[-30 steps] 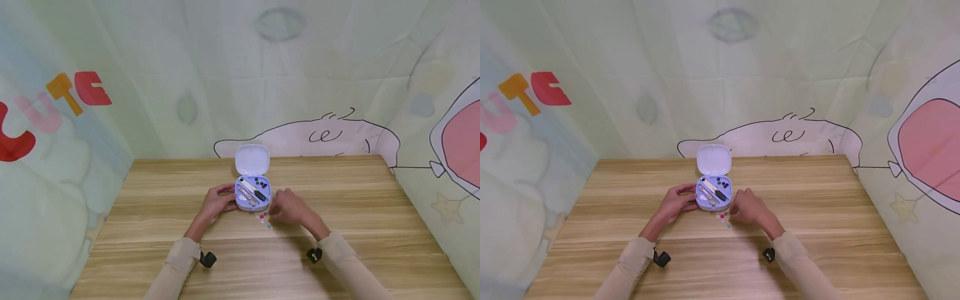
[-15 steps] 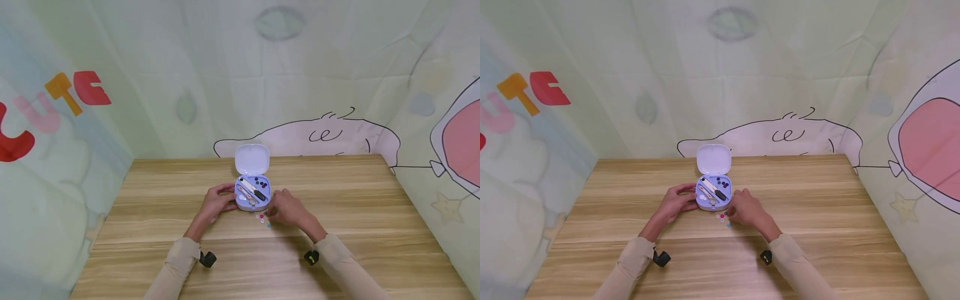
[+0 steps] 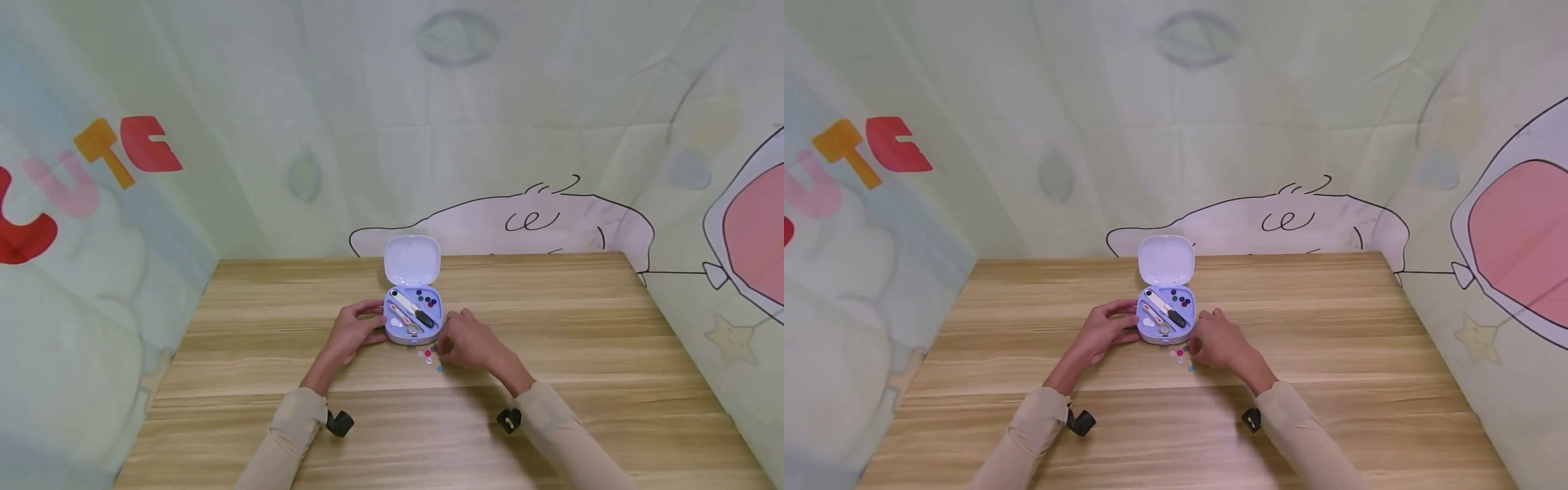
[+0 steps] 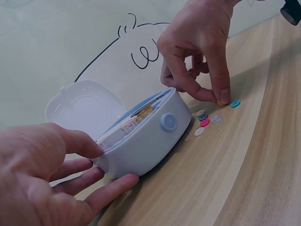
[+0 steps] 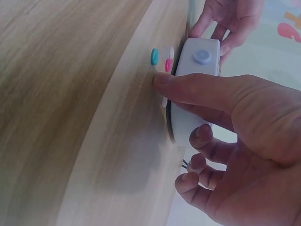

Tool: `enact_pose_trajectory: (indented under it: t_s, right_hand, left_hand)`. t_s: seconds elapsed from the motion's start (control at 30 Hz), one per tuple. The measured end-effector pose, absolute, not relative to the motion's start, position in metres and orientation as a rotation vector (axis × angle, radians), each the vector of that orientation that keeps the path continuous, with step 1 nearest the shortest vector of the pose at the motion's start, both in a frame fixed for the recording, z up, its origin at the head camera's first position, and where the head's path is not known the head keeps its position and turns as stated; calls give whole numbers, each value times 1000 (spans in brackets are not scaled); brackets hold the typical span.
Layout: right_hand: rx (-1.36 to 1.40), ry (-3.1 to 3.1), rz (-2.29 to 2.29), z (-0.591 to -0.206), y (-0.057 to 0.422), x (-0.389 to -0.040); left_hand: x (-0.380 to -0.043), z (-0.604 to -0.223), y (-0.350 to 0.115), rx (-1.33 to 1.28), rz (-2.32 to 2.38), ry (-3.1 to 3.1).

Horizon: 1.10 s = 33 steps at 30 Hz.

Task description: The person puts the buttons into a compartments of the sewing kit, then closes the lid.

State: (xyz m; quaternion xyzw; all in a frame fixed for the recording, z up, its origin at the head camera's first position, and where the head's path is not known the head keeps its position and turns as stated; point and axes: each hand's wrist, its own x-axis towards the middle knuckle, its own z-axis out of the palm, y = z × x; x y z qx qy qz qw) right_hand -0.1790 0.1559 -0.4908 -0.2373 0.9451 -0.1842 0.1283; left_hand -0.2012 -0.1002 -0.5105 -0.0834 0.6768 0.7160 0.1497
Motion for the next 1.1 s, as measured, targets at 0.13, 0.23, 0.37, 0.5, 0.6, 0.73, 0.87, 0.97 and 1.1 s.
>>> enact_pose_trajectory:
  t_s: [0.13, 0.23, 0.37, 0.5, 0.6, 0.73, 0.87, 0.97, 1.1]
  right_hand:
    - [-726, 2724, -518, -490, 157, -180]
    - [-762, 2697, -514, -488, 160, -182]
    - [-813, 2683, -496, -483, 165, -185]
    - [-820, 2681, -470, -474, 169, -190]
    - [-790, 2681, -456, -463, 170, -195]
    - [-784, 2697, -419, -449, 171, -201]
    - [-829, 2720, -417, -437, 171, -207]
    - [-834, 2730, -432, -430, 169, -212]
    - [-833, 2752, -439, -425, 166, -218]
  left_hand:
    - [-201, -511, -100, -235, 2061, 1942]
    - [-202, -511, -100, -235, 2060, 1938]
    - [-202, -511, -101, -229, 2055, 1938]
    - [-202, -512, -101, -222, 2052, 1940]
    - [-202, -512, -101, -223, 2052, 1941]
    - [-203, -510, -101, -229, 2054, 1941]
    - [-202, -510, -101, -229, 2054, 1941]
    - [-202, -510, -101, -228, 2054, 1941]
    - [-202, -510, -101, -233, 2055, 1938]
